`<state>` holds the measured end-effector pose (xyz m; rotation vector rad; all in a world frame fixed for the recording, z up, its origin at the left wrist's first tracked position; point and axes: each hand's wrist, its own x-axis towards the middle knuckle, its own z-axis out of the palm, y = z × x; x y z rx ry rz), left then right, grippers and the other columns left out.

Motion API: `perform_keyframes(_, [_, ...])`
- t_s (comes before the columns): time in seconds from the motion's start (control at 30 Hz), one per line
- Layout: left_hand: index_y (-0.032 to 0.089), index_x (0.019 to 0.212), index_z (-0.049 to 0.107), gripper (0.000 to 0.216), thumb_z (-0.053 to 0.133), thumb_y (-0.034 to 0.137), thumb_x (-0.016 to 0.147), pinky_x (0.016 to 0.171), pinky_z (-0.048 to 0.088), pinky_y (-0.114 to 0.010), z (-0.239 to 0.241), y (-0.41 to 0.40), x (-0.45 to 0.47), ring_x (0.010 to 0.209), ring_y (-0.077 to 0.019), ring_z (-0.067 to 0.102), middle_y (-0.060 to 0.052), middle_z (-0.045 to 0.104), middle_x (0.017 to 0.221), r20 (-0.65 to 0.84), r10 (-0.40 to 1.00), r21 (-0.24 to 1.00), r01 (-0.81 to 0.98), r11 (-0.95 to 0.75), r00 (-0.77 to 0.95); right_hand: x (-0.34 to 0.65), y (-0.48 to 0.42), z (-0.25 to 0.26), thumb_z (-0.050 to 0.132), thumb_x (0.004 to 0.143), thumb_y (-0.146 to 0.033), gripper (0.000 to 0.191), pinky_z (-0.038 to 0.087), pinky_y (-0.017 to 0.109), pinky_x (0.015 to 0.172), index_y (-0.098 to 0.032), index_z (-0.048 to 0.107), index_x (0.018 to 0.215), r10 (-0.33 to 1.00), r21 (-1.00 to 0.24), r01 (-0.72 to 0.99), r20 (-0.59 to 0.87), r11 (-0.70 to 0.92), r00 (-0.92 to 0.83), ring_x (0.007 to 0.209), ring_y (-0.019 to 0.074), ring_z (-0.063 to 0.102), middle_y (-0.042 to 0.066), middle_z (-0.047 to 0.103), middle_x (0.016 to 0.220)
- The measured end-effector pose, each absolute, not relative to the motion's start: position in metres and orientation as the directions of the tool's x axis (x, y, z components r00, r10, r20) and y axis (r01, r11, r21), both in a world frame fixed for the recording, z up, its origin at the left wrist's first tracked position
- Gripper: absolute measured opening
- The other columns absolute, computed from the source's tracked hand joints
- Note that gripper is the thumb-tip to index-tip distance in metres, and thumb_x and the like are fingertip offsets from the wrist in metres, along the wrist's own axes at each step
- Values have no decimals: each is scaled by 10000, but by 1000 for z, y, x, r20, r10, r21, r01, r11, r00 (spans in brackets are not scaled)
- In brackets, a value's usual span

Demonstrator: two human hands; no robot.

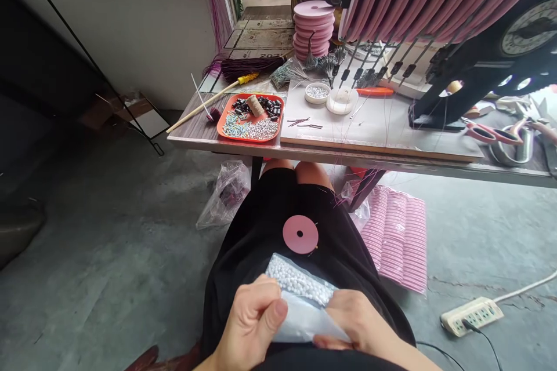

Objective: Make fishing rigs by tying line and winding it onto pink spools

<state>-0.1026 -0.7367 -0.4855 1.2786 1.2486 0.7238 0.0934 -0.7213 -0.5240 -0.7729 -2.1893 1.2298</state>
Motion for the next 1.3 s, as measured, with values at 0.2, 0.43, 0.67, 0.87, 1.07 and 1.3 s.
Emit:
perform_keyframes(0.2, [218, 832, 613, 272, 611, 470, 731, 693, 337, -262, -451, -686, -113, 776, -172, 457, 13, 523, 787, -574, 714, 775, 547, 316, 401, 96, -698, -509, 548, 805, -334, 355, 208, 207, 451, -185, 321, 577, 687, -943, 305, -311, -136, -656, 485, 68, 258, -65, 282, 535])
perform_keyframes(0.43, [170, 640, 653, 162, 590, 227, 779, 650, 360, -238, -444, -663, -106, 667, -124, 518, 2, 604, 710, -384, 843, 836, 529, 145, 376, 96, -686, -504, 495, 860, -391, 327, 286, 218, 530, -168, 467, 622, 849, -962, 269, -183, -50, -496, 568, 100, 376, -35, 390, 598])
perform_keyframes(0.67, [165, 526, 507, 264, 705, 247, 681, 552, 306, -233, -432, -647, -98, 551, -101, 440, 48, 501, 544, -325, 898, 820, 561, 112, 296, 99, -671, -492, 512, 858, -247, 229, 353, 208, 513, -154, 582, 660, 940, -955, 221, 119, 196, -320, 559, 108, 490, 13, 518, 628])
perform_keyframes(0.87, [185, 592, 543, 224, 744, 270, 646, 631, 352, -250, -412, -634, -105, 669, -145, 501, 31, 555, 634, -240, 918, 784, 621, -9, 316, 95, -659, -481, 580, 808, -231, 227, 345, 198, 489, -156, 563, 594, 948, -947, 176, 227, 268, -222, 527, 96, 476, -2, 502, 580])
perform_keyframes(1.07, [352, 1261, 445, 876, 786, 558, 481, 1025, 266, -382, -436, -608, -149, 1246, -316, 352, -41, 487, 1294, 42, 965, 999, -4, -42, 258, 104, -634, -466, 639, 761, -279, 250, 327, 213, 496, -156, 554, 561, 983, -993, -42, 116, 111, -139, 529, 101, 441, -6, 492, 566])
perform_keyframes(1.3, [227, 1217, 541, 743, 803, 435, 553, 1026, 297, -434, -477, -594, -116, 1206, -325, 429, -100, 578, 1210, -272, 778, 932, -46, 360, 566, 110, -587, -461, 818, 520, -337, 360, 322, 180, 482, -147, 513, 521, 948, -806, -519, -316, -285, -31, 491, 63, 384, -44, 466, 516])
